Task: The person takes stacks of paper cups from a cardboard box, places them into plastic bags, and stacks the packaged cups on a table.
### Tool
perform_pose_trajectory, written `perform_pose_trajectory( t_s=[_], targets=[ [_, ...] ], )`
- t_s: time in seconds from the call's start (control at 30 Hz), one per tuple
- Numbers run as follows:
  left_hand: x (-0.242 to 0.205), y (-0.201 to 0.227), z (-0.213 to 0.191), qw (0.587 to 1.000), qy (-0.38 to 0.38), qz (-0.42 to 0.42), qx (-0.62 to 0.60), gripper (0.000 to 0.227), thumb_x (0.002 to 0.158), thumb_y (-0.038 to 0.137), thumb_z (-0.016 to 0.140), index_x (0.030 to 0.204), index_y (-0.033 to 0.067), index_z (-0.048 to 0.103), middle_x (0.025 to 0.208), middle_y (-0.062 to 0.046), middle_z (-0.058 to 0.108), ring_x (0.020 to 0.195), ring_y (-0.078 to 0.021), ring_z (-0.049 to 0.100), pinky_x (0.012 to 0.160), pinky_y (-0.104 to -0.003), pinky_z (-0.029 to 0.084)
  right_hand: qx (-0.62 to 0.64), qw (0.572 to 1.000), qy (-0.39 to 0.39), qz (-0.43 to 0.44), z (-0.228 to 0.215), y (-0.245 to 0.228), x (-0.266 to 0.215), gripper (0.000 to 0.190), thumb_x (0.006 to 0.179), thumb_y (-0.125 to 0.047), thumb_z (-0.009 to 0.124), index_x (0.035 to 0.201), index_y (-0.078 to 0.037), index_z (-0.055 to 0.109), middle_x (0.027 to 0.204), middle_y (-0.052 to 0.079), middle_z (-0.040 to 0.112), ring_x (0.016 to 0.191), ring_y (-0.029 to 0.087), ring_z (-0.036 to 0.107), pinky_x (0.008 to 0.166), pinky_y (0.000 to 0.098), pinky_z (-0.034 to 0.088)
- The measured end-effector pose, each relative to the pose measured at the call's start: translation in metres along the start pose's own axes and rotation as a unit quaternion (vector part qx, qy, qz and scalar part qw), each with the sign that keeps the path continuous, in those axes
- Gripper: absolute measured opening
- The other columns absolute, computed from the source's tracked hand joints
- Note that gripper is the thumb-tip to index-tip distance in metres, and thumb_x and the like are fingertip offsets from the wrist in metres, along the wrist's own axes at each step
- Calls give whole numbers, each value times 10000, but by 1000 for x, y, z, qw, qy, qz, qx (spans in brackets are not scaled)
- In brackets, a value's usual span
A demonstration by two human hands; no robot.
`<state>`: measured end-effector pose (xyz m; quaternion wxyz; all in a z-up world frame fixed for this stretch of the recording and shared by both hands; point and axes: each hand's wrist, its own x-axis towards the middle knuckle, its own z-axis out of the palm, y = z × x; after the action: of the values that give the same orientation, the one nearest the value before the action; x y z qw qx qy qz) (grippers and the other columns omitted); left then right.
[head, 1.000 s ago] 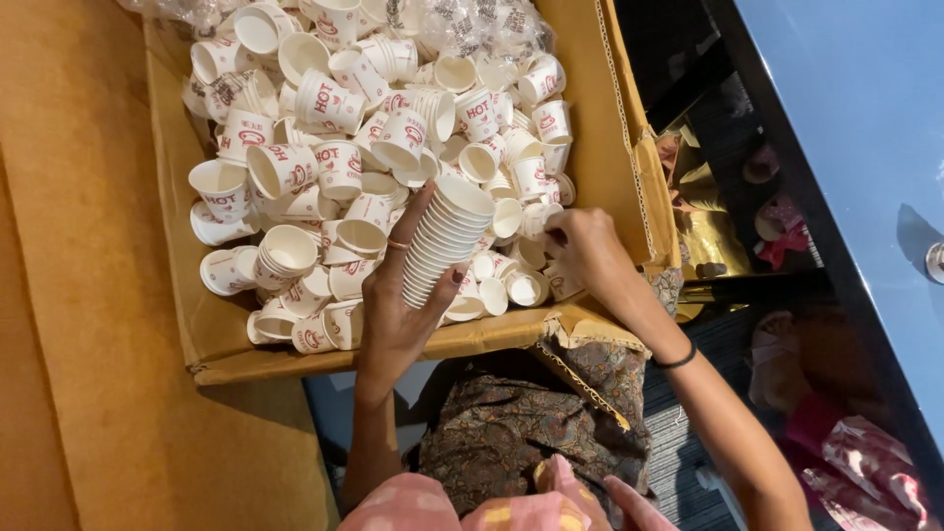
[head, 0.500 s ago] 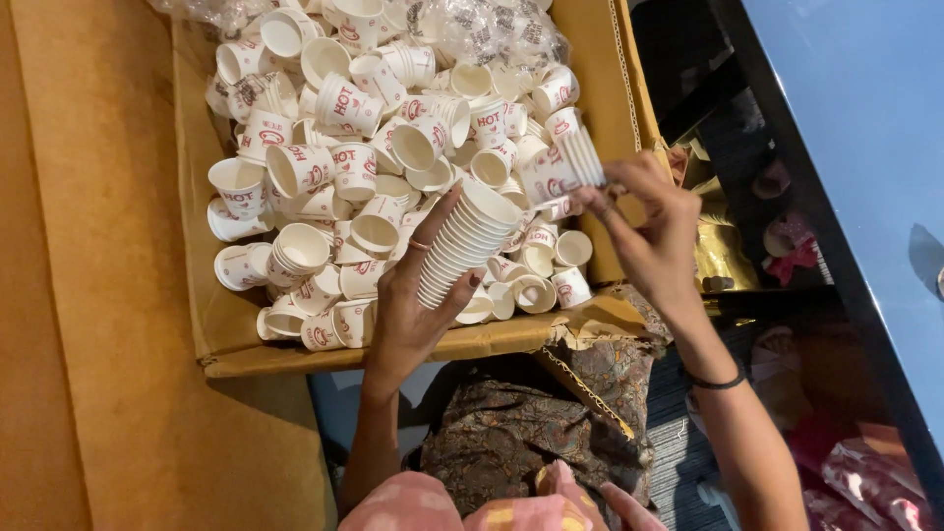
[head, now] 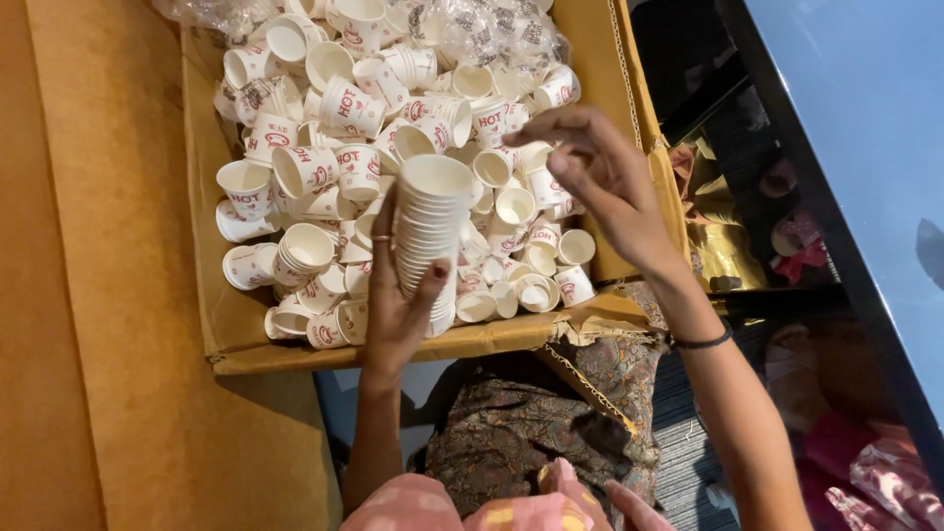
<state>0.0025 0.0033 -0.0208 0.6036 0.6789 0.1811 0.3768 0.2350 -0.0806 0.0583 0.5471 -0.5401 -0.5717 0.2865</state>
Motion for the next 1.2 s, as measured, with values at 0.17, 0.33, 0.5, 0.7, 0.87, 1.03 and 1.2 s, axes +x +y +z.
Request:
perform_pose_trajectory(
  t_s=[0.17, 0.33, 0.5, 0.7, 0.87, 1.03, 1.2],
  targets=[
    [-15, -19, -18, 978, 55, -53, -193, 594, 1102, 446, 554, 1495, 38, 372, 1159, -163, 647, 923, -219, 708, 770, -389, 679, -310, 949, -50, 39, 5, 75, -18, 240, 925, -147, 670, 1151, -69, 699, 1201, 89, 695, 1196, 287, 586, 1035, 439, 496],
    [-6, 0, -16, 934, -22, -72, -350, 569, 1110, 453, 513, 1453, 19, 382, 1003, -162, 685, 738, -215, 701, 607, -359, 639, -377, 920, -108, -18, 11, 68, -29, 372, 865, -122, 700, 1226, -40, 673, 1305, 138, 663, 1212, 331, 577, 1050, 468, 510],
    [-8, 8, -1, 882, -233, -148, -381, 745, 1070, 458, 546, 1590, 59, 193, 996, -187, 675, 692, -219, 695, 562, -369, 625, 16, 996, -20, 80, 2, -24, -46, 580, 917, -336, 702, 1417, -97, 530, 1386, 110, 622, 1207, 256, 651, 985, 414, 557],
    [-31, -9, 59, 799, -387, -266, -375, 842, 1029, 471, 583, 1607, 50, 137, 976, -214, 687, 637, -243, 695, 537, -388, 635, 47, 998, 31, 26, -26, -30, -124, 625, 889, -339, 801, 1362, 23, 611, 1374, 182, 659, 1297, 328, 648, 1155, 512, 547],
    [-50, -3, 98, 731, -423, -338, -415, 654, 1097, 460, 547, 1454, -33, 308, 927, -200, 683, 627, -225, 690, 531, -352, 612, 37, 996, 37, 67, -48, -27, -171, 640, 770, -376, 876, 1247, 13, 702, 1245, 161, 745, 1201, 309, 699, 1118, 502, 564],
    [-83, 2, 140, 633, -424, -391, -515, 546, 1149, 469, 489, 1297, -53, 431, 933, -164, 670, 659, -210, 703, 563, -338, 617, 39, 996, -11, 78, -57, -16, -208, 640, 711, -397, 879, 1209, -19, 745, 1174, 120, 785, 1114, 264, 694, 1059, 448, 540],
    [-101, -8, 157, 643, -414, -382, -519, 591, 1128, 511, 448, 1315, -49, 474, 924, -138, 676, 674, -183, 702, 605, -326, 621, 112, 985, -30, 130, -56, -2, -243, 610, 708, -362, 905, 1178, -10, 739, 1151, 110, 771, 1113, 253, 670, 1015, 412, 543]
  ],
)
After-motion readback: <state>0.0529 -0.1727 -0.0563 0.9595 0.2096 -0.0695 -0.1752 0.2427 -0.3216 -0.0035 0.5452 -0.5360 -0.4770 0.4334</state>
